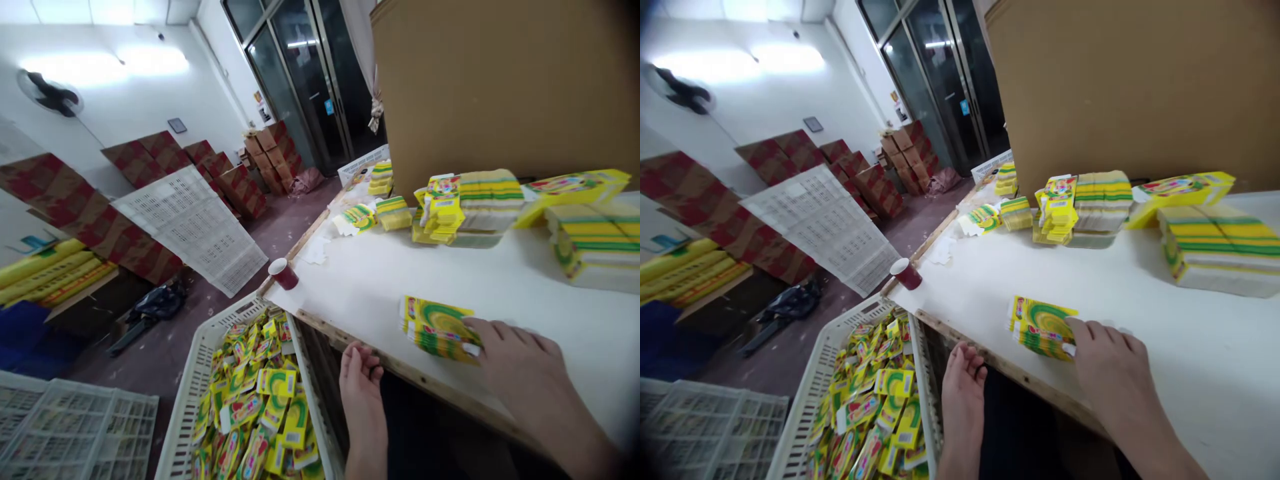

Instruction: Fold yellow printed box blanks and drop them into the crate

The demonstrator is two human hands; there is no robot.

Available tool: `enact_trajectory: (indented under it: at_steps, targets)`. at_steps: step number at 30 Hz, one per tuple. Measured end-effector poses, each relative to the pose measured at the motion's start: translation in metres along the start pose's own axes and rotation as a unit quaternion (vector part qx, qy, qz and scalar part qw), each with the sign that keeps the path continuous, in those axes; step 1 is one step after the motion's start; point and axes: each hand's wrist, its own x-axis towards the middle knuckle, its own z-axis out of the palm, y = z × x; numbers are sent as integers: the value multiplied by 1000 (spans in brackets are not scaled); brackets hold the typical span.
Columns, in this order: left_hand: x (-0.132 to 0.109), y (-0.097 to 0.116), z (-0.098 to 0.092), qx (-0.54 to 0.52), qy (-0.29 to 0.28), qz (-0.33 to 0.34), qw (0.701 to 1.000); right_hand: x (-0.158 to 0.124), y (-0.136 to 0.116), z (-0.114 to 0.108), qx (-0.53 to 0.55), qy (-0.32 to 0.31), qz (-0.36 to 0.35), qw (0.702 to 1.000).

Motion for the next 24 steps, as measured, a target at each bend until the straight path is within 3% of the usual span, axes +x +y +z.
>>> enact_trajectory:
  at_steps: [6, 10, 12, 14, 16, 19, 21, 24]
  targets:
    - [-7, -7, 5, 18, -27, -5, 999, 13, -3, -5, 29, -28, 36, 999]
    - [-10, -15, 7, 34, -52, -16, 998, 17, -7, -19, 181, -29, 109, 977]
    - [-13, -22, 9, 34, -67, -20, 997, 14, -17, -30, 314, -43, 165, 934]
    - [-18, -27, 12, 21, -80, -15, 996, 6, -35, -40, 469, -79, 191, 858]
    - [-22, -28, 17, -4, -100, -12, 995, -4, -58, -46, 588, -157, 169, 775]
    - [-25, -22, 24, -52, -139, 0, 989, -19, -86, -52, 687, -190, 171, 680]
    - [-23, -17, 27, -74, -146, 21, 986, -25, -96, -54, 695, -201, 164, 670]
    - [-18, -14, 26, -50, -123, 36, 991, -27, -96, -55, 672, -235, 157, 685]
